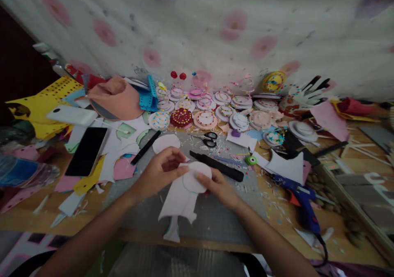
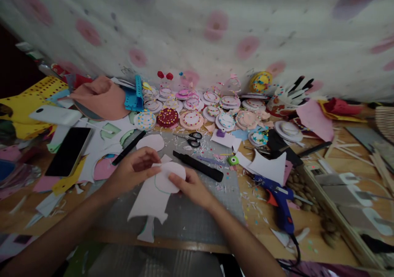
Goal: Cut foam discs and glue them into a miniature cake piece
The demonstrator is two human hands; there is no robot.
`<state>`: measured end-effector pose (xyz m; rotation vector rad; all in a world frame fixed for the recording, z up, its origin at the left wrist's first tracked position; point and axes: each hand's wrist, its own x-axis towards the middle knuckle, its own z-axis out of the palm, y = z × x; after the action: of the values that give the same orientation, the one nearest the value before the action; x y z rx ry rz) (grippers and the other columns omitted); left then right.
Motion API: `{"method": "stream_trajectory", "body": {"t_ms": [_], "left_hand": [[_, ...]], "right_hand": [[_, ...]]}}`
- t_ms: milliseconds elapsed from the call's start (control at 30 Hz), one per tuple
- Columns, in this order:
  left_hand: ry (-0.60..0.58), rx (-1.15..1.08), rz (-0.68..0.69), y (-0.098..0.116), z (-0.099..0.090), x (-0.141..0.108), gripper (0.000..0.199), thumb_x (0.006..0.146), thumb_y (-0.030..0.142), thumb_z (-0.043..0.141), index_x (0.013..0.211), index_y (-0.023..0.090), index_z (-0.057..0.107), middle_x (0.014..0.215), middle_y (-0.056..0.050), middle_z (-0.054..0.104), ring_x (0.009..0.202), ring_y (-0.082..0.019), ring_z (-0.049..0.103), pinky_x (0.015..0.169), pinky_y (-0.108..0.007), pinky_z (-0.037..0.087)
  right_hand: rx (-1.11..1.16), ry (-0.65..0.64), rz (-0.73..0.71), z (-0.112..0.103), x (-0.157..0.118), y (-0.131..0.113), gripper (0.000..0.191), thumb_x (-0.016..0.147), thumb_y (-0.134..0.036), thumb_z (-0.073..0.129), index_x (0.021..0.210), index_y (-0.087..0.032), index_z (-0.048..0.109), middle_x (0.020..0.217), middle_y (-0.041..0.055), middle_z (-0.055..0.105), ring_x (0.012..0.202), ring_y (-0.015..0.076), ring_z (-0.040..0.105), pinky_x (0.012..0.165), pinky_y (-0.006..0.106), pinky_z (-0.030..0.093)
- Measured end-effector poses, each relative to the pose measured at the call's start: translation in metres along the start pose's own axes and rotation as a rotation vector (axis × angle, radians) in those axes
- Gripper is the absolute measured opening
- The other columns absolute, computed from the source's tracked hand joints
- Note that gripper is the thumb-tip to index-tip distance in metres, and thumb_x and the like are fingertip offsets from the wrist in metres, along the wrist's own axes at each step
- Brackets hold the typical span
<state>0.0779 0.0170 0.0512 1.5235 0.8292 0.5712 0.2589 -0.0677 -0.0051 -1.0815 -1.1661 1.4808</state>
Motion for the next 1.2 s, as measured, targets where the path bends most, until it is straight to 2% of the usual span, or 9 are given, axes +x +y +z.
{"method": "stream_trajectory", "body": {"t_ms": [67,133,233,367,500,733,933,1200], "left_hand": [[-0.177,-0.008,-0.086,-0.007,0.000,0.000,0.026,0.084,0.040,0.065,0.082,0.016,0.057,0.071,0.004,0.053,0.064,-0.008,0.050,0.055,-0.017,0.038],[-0.326,-0.029,-0.159,-0.014,-0.003,0.002,0.036,0.086,0.048,0.061,0.074,0.015,0.057,0.062,0.005,0.046,0.056,-0.008,0.041,0.048,-0.017,0.030],[-0.415,-0.107,-0.228,-0.026,-0.006,0.002,0.045,0.084,0.056,0.059,0.067,0.015,0.056,0.057,0.005,0.044,0.053,-0.008,0.038,0.046,-0.018,0.026],[-0.428,-0.246,-0.312,-0.042,0.003,-0.001,0.053,0.080,0.066,0.057,0.063,0.016,0.049,0.054,0.005,0.041,0.048,-0.007,0.034,0.043,-0.019,0.024],[-0.388,-0.387,-0.395,-0.051,0.013,-0.005,0.056,0.075,0.072,0.057,0.065,0.018,0.046,0.052,0.006,0.037,0.044,-0.007,0.031,0.040,-0.020,0.023],[-0.344,-0.514,-0.432,-0.044,0.014,-0.008,0.058,0.074,0.073,0.059,0.063,0.018,0.043,0.052,0.006,0.039,0.045,-0.007,0.032,0.041,-0.019,0.024],[-0.307,-0.542,-0.406,-0.043,0.016,-0.008,0.059,0.075,0.072,0.059,0.061,0.018,0.043,0.052,0.006,0.038,0.047,-0.007,0.032,0.044,-0.020,0.024],[-0.347,-0.584,-0.484,-0.044,0.020,-0.006,0.061,0.071,0.077,0.058,0.060,0.018,0.045,0.049,0.005,0.039,0.043,-0.008,0.034,0.042,-0.022,0.027]], "right_hand": [[0.029,-0.050,0.070,0.004,-0.001,0.001,0.045,0.085,-0.062,0.058,0.081,-0.017,0.057,0.059,-0.0025,0.054,0.045,0.0081,0.045,0.038,0.019,0.036],[0.072,-0.057,0.115,0.005,-0.002,0.004,0.046,0.084,-0.062,0.060,0.080,-0.016,0.058,0.056,-0.0033,0.053,0.043,0.0069,0.045,0.036,0.016,0.034],[0.238,-0.099,0.251,0.003,-0.004,0.008,0.046,0.078,-0.059,0.068,0.084,-0.014,0.061,0.057,-0.0038,0.055,0.042,0.0054,0.046,0.033,0.013,0.032],[0.377,-0.193,0.355,0.001,-0.005,0.010,0.047,0.067,-0.056,0.077,0.077,-0.014,0.060,0.050,-0.0062,0.051,0.035,0.0036,0.039,0.029,0.013,0.029],[0.428,-0.207,0.351,0.000,-0.005,0.009,0.044,0.071,-0.054,0.075,0.077,-0.013,0.060,0.049,-0.0058,0.052,0.034,0.0028,0.038,0.029,0.013,0.026],[0.396,-0.229,0.400,0.001,-0.003,0.011,0.049,0.073,-0.059,0.072,0.084,-0.012,0.061,0.050,-0.0054,0.054,0.033,0.0021,0.038,0.028,0.012,0.026],[0.368,-0.281,0.385,0.001,-0.004,0.010,0.049,0.078,-0.061,0.067,0.085,-0.013,0.060,0.051,-0.0055,0.052,0.033,0.0026,0.036,0.028,0.012,0.026],[0.361,-0.269,0.356,0.003,-0.009,0.011,0.047,0.080,-0.061,0.065,0.083,-0.014,0.061,0.051,-0.0046,0.052,0.033,0.0035,0.036,0.028,0.014,0.024]]}}
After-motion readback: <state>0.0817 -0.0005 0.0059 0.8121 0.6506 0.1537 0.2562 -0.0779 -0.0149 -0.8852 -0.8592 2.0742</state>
